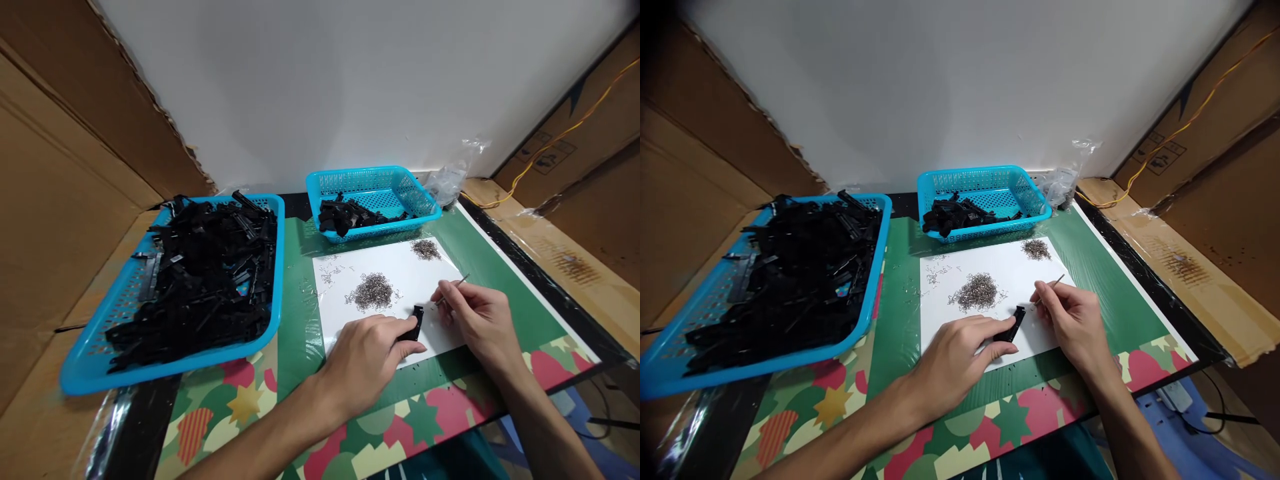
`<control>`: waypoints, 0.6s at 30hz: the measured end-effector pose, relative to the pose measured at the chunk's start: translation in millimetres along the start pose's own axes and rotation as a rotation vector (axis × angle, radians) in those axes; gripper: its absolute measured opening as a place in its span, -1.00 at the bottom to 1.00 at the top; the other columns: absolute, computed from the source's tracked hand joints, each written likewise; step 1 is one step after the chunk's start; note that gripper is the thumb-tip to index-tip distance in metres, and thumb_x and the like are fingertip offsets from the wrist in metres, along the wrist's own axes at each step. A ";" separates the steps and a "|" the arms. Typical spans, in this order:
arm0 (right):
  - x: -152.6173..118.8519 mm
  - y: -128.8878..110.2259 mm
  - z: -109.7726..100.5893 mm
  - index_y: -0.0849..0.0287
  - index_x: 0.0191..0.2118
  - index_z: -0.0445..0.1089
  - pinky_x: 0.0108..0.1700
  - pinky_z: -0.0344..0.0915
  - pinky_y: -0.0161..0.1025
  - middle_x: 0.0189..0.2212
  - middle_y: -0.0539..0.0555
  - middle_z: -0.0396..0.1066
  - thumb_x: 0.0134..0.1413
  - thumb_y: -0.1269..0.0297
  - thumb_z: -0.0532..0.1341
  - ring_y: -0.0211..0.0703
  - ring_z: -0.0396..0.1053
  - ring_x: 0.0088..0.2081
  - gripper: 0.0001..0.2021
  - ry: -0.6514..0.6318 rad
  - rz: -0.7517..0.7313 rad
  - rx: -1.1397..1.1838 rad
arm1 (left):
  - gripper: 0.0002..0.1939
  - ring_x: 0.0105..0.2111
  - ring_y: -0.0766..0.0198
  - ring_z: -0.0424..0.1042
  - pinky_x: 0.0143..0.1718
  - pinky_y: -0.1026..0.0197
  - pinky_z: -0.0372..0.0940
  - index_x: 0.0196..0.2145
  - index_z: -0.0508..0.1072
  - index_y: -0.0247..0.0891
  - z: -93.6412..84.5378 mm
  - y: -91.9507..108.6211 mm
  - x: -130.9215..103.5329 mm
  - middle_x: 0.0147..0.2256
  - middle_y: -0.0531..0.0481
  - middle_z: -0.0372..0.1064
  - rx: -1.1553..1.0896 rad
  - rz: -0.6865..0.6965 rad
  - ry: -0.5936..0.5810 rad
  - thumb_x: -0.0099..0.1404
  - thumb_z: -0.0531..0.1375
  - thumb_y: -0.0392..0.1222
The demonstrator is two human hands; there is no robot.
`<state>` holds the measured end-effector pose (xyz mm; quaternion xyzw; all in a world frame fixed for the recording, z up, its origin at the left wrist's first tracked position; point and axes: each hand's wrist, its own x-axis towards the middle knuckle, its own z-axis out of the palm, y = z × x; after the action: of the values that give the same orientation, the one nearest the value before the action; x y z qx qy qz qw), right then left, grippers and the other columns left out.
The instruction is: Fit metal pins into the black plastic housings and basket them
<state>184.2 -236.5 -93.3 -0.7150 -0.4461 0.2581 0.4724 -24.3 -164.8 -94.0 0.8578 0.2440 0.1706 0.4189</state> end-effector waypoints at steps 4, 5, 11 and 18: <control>-2.8 2.2 1.6 0.14 -0.55 0.46 -0.43 0.21 -0.24 -0.59 0.04 0.42 0.33 -0.04 0.28 -0.18 0.30 -0.52 -0.53 -0.029 -0.026 -0.043 | -0.76 -0.21 0.09 0.60 -0.22 0.14 0.38 0.03 0.62 -0.17 -1.0 1.6 0.5 -0.23 -0.02 0.63 0.011 0.001 -0.007 0.49 0.26 -0.09; -3.5 2.6 1.6 0.14 -0.53 0.47 -0.43 0.21 -0.24 -0.58 0.04 0.43 0.33 -0.03 0.29 -0.18 0.31 -0.51 -0.55 -0.027 -0.031 -0.061 | -0.76 -0.23 0.10 0.60 -0.25 0.15 0.37 0.03 0.61 -0.16 -1.3 2.1 0.7 -0.26 -0.01 0.62 0.017 -0.002 -0.014 0.50 0.26 -0.09; -7.4 2.4 1.1 0.13 -0.47 0.52 -0.48 0.21 -0.26 -0.59 0.02 0.46 0.33 0.01 0.29 -0.19 0.31 -0.55 -0.62 0.005 -0.063 -0.138 | -0.77 -0.27 0.13 0.58 -0.27 0.17 0.37 0.04 0.61 -0.16 -0.4 1.1 2.0 -0.30 -0.01 0.61 0.002 0.010 -0.035 0.50 0.25 -0.14; -7.7 -0.6 1.1 0.12 -0.45 0.52 -0.48 0.24 -0.25 -0.57 0.03 0.50 0.36 0.04 0.25 -0.20 0.34 -0.56 -0.62 0.015 -0.133 -0.275 | -0.80 -0.29 0.13 0.59 -0.28 0.16 0.36 0.00 0.62 -0.17 4.3 -2.6 2.6 -0.31 0.00 0.61 -0.018 0.016 -0.038 0.48 0.25 -0.26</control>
<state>179.5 -242.7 -93.7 -0.7437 -0.5201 0.1575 0.3893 -20.7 -164.7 -98.4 0.8592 0.2275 0.1600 0.4295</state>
